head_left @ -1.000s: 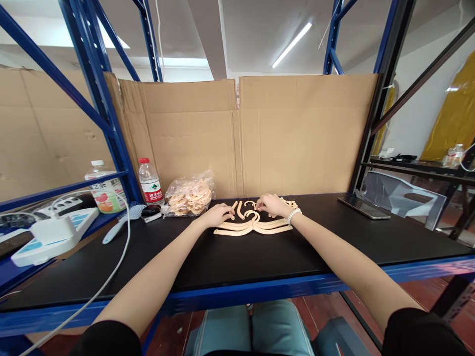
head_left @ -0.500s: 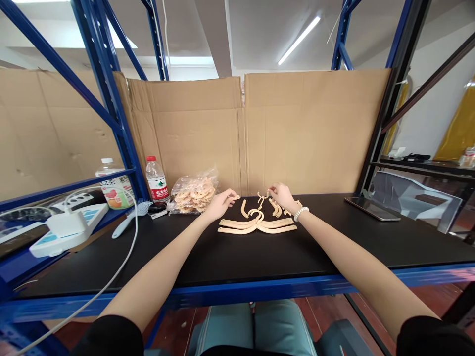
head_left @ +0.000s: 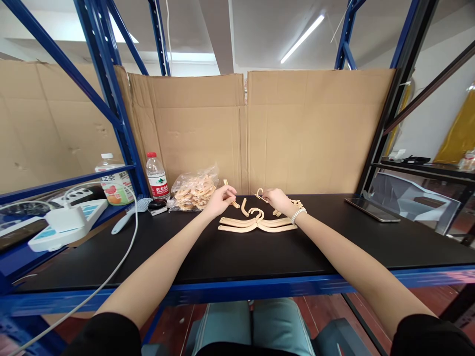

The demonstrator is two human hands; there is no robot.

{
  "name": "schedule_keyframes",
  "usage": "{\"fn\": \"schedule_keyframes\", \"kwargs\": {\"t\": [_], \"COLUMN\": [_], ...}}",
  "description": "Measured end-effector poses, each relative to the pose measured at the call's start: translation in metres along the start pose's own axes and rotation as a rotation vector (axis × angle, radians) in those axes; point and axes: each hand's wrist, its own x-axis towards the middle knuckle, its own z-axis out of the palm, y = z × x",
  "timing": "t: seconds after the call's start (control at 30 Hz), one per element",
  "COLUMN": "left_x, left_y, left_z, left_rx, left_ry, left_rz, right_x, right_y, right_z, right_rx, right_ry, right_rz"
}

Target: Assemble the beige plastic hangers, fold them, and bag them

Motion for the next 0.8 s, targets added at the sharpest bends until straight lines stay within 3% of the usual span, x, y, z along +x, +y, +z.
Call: {"fn": "schedule_keyframes", "kwargs": {"t": [0.13, 0.3, 0.37, 0.47, 0.57, 0.8], "left_x": [0.000, 0.000, -0.002, -0.006, -0.010, -0.013], "left_y": [0.004, 0.008, 0.010, 0.013, 0.014, 0.012], "left_z": [0.000, 0.001, 0.002, 0.006, 0.013, 0.022], "left_rx": [-0.077, -0.270, -0.345, -0.458, -0.508, -0.544], "left_ry": [0.058, 0.333, 0.379, 0.332, 0.267, 0.192], "left_rz": [-0.027, -0.089, -0.126, -0.213, -0.284, -0.299], "right_x": [-0.002, -0.003, -0.002, -0.001, -0.003, -0.006], "right_y": [-0.003, 0.000, 0.001, 0.002, 0.002, -0.006], "right_z": [-0.003, -0.005, -0.005, -0.004, -0.005, -0.013], "right_rx": [-0.005, 0.096, 0.161, 0.258, 0.289, 0.172], "right_ry": [0.015, 0.149, 0.226, 0.288, 0.261, 0.245], "right_rz": [-0.030, -0.060, -0.009, 0.091, 0.161, 0.271]}}
